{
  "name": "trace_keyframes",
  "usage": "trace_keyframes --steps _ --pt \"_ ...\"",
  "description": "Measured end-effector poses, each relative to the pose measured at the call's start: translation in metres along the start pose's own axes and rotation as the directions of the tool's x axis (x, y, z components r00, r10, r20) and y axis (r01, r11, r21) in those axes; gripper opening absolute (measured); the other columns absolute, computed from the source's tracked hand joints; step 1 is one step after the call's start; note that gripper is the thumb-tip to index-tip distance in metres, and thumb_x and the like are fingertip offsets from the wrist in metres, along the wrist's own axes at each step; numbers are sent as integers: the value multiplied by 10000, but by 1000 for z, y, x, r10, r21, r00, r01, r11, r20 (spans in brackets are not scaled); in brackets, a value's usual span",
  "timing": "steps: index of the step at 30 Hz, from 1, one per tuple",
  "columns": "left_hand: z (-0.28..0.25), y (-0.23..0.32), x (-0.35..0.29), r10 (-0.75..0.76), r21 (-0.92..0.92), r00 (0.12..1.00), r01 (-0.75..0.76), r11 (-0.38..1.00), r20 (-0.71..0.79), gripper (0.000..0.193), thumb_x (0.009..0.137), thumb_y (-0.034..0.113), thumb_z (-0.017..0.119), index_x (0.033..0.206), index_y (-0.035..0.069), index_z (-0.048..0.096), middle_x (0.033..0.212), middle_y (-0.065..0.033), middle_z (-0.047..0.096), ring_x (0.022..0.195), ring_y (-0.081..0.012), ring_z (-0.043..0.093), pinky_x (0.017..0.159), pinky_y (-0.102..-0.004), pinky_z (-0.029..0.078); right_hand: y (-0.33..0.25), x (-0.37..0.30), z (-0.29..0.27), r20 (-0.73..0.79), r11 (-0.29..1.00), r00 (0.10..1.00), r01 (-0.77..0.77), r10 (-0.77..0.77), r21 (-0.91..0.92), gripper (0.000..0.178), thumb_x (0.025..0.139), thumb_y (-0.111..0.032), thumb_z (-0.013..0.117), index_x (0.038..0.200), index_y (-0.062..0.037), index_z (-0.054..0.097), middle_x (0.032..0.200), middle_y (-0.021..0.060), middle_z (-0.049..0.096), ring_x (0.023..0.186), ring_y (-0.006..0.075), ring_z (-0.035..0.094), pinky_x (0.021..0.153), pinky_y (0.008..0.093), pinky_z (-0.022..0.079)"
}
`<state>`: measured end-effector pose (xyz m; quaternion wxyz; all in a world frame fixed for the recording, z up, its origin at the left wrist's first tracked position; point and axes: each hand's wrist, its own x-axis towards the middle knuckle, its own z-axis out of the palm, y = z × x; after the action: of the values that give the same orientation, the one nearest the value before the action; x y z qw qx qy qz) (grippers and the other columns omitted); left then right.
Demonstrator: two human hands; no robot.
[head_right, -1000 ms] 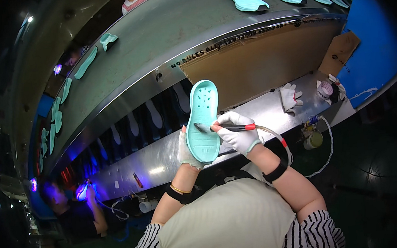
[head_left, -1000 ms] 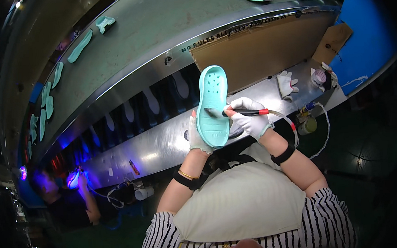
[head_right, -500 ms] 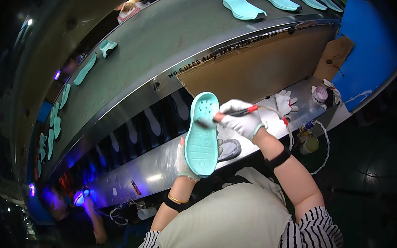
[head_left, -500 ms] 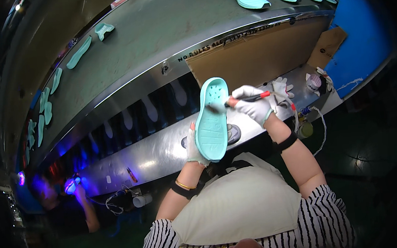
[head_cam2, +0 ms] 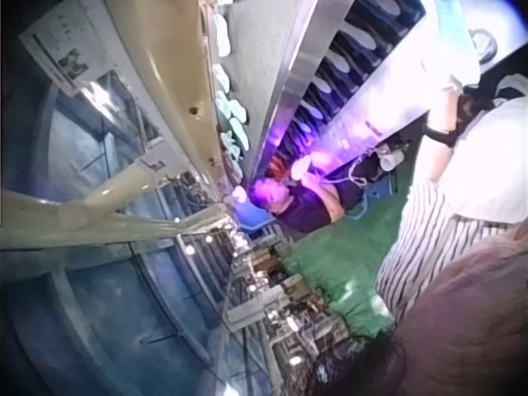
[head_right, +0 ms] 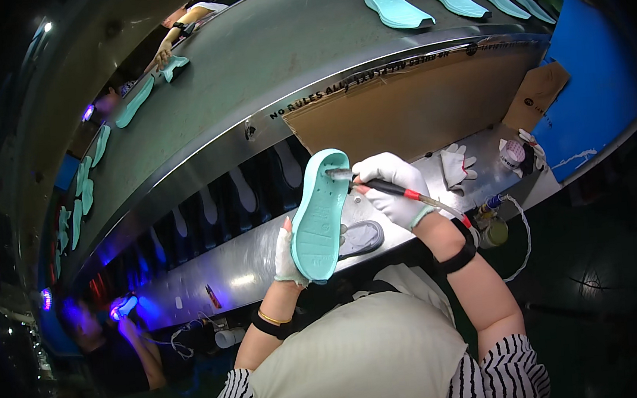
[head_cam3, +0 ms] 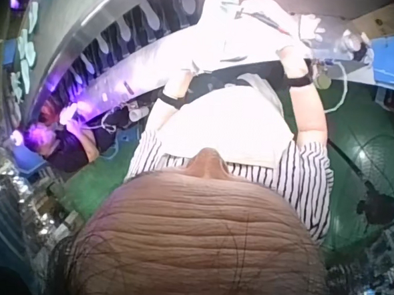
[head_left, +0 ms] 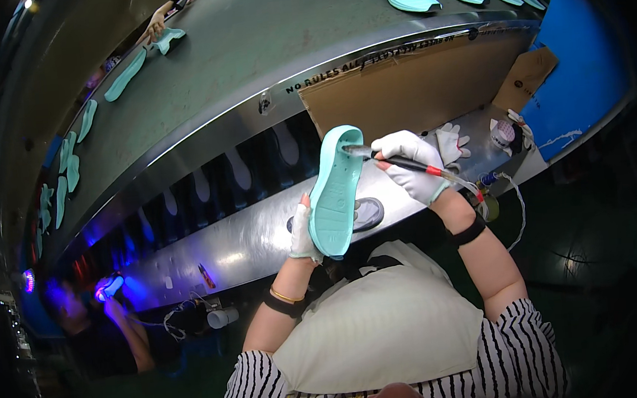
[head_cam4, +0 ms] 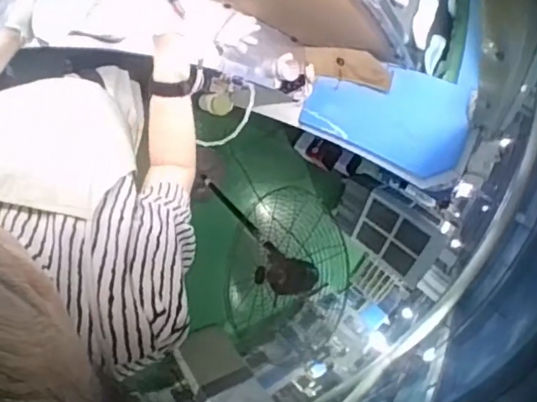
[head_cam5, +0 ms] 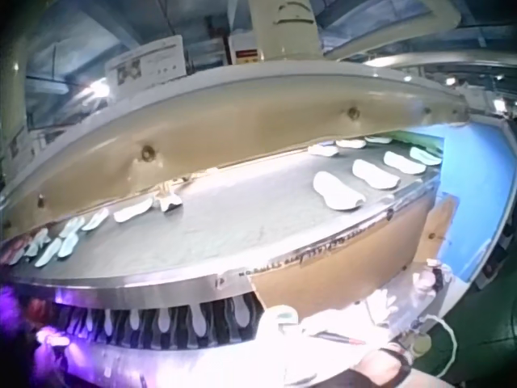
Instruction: Apply adhesive coating to shoe soles using a brush.
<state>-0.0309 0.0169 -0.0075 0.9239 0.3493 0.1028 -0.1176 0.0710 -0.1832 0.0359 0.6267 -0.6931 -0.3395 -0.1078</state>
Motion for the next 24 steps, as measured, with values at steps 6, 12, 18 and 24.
trace_keyframes --steps 6,12,18,24 --pt "-6 3 2 98 84 994 -94 992 -48 627 936 521 255 1285 35 443 1115 -193 588 948 -273 623 825 -361 516 -13 -17 -3 344 997 939 24 3 -75 198 660 79 659 774 -63 579 830 65 604 805 240 591 729 305 481" --pt "4 8 5 95 126 994 -101 987 53 599 938 519 290 1309 65 412 1166 -122 559 970 -191 583 818 -300 490 -32 -13 8 234 998 971 61 -53 -29 129 720 4 694 800 -53 611 859 63 620 761 185 598 688 279 478" --pt "-3 11 5 95 112 986 -111 988 139 692 910 590 258 1300 43 424 1148 -140 568 980 -209 584 834 -315 489 -35 -18 10 381 625 549 -773 744 -109 154 823 -199 668 820 -47 650 751 38 637 651 109 582 618 232 461" --pt "6 -5 6 91 -146 994 -80 986 65 707 911 591 229 1320 38 395 1215 -155 525 1064 -258 555 927 -387 452 -16 -25 18 436 447 667 -737 605 507 203 882 -207 598 865 -6 628 774 48 647 653 84 596 611 219 485"
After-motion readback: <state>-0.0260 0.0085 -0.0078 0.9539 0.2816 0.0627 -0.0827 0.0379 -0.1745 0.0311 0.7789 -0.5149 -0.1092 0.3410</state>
